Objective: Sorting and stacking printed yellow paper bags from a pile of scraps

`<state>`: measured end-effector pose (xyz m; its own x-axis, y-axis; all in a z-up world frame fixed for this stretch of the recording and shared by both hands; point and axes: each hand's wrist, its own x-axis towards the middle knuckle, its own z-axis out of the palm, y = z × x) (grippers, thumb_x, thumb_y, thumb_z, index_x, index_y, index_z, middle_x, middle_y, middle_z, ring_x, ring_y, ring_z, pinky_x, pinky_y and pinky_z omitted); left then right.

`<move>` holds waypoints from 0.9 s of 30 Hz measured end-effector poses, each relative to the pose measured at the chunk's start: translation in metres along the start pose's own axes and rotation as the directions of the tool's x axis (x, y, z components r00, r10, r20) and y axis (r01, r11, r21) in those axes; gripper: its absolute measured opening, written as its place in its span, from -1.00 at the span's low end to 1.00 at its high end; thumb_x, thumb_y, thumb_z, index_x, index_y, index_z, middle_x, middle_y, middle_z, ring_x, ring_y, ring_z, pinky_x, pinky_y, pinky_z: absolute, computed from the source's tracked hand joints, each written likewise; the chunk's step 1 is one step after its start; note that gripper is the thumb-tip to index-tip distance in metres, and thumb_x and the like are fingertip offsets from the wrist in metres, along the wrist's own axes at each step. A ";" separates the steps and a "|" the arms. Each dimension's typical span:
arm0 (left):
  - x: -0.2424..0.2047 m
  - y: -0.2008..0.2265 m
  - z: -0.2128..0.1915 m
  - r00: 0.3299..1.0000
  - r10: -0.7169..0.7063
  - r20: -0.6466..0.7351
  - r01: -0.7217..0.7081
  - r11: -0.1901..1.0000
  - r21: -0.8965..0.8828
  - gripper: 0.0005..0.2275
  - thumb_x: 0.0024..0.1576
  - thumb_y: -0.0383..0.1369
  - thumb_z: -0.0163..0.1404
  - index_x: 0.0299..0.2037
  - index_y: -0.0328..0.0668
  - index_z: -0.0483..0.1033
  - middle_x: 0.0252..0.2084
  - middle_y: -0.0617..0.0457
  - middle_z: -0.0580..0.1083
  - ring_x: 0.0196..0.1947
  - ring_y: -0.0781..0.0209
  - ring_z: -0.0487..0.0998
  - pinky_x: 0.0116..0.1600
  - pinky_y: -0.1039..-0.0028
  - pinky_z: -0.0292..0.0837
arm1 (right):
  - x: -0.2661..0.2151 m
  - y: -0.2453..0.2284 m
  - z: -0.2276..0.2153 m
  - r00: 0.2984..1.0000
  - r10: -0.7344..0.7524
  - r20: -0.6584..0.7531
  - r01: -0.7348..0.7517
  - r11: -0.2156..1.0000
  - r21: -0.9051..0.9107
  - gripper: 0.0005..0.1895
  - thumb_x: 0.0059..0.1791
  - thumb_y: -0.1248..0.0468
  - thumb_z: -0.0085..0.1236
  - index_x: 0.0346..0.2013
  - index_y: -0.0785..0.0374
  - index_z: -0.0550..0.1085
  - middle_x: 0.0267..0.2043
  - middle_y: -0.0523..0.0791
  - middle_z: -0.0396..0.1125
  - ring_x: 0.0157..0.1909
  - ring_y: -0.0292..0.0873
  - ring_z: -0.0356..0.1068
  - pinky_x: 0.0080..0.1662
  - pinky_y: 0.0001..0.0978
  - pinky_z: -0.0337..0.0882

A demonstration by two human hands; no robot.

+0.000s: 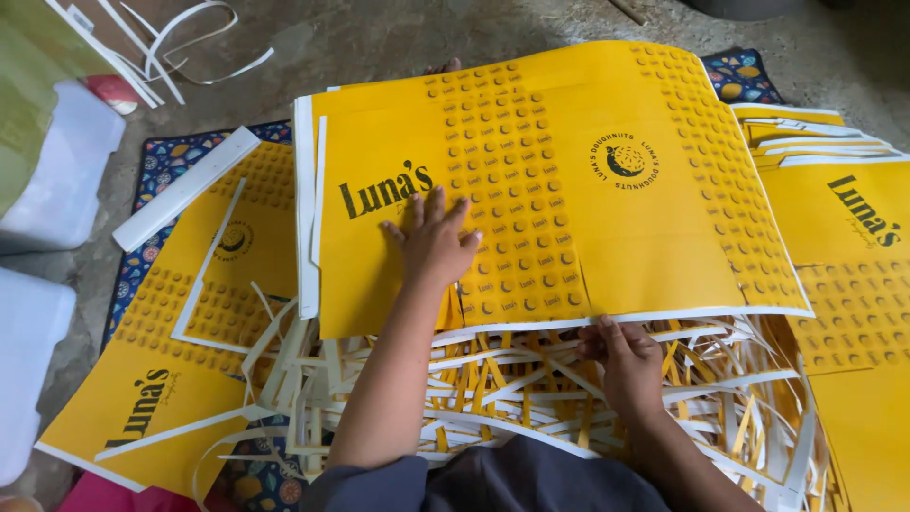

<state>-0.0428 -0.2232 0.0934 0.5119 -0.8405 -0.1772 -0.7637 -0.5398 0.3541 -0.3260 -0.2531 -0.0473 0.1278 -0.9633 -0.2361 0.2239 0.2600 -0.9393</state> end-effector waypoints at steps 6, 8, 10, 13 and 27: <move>0.006 -0.006 0.004 0.998 -0.017 0.054 0.014 0.998 0.064 -0.45 0.25 0.05 -0.25 0.49 0.42 0.05 0.62 0.10 -0.23 0.59 -0.19 -0.39 0.39 -0.51 -0.59 | -0.016 -0.016 0.001 0.997 0.076 -0.004 -0.075 0.982 -0.171 -0.68 0.09 0.18 0.18 -0.41 0.40 0.56 -0.51 0.03 0.46 -0.55 -0.11 0.44 -0.51 -0.26 0.43; 0.002 -0.002 -0.004 0.997 -0.029 0.069 0.024 0.997 0.071 -0.44 0.26 0.07 -0.29 0.50 0.43 -0.01 0.63 0.11 -0.27 0.59 -0.17 -0.42 0.40 -0.46 -0.65 | -0.028 -0.022 -0.004 0.999 0.017 0.044 -0.007 0.977 -0.214 -0.59 0.12 0.20 0.10 -0.53 0.41 0.54 -0.60 0.03 0.43 -0.60 -0.15 0.37 -0.50 -0.31 0.38; 0.003 -0.002 -0.003 0.996 -0.037 0.087 0.030 0.997 0.073 -0.43 0.27 0.09 -0.32 0.52 0.43 -0.06 0.63 0.11 -0.31 0.58 -0.15 -0.46 0.42 -0.41 -0.70 | -0.037 -0.033 -0.007 0.995 -0.042 0.089 0.064 0.964 -0.258 -0.48 0.15 0.21 0.02 -0.65 0.43 0.51 -0.69 0.03 0.39 -0.65 -0.19 0.31 -0.49 -0.36 0.33; 0.006 -0.009 0.007 0.998 -0.008 0.058 0.001 0.991 0.132 -0.42 0.27 0.10 -0.39 0.53 0.42 -0.08 0.63 0.11 -0.30 0.58 -0.18 -0.44 0.39 -0.48 -0.64 | -0.050 -0.053 -0.006 0.973 0.226 -0.046 -0.229 0.924 -0.305 -0.62 0.14 0.18 0.07 -0.36 0.48 0.57 -0.48 0.12 0.47 -0.44 -0.05 0.45 -0.39 -0.21 0.50; 0.012 -0.141 -0.019 0.997 0.066 0.038 -0.070 0.991 0.114 -0.49 0.22 0.01 -0.25 0.44 0.52 0.15 0.63 0.23 -0.18 0.61 -0.03 -0.34 0.43 -0.41 -0.57 | -0.017 0.005 -0.109 0.928 0.344 0.144 -0.366 0.915 0.173 -0.46 0.20 -0.01 -0.18 0.09 0.47 0.42 -0.10 0.17 0.46 -0.19 0.16 0.48 -0.15 -0.02 0.49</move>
<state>0.0782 -0.1566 0.0588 0.4454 -0.8753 -0.1882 -0.8375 -0.4816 0.2582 -0.4323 -0.2428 -0.0754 0.3348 -0.7949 -0.5060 0.3254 0.6015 -0.7296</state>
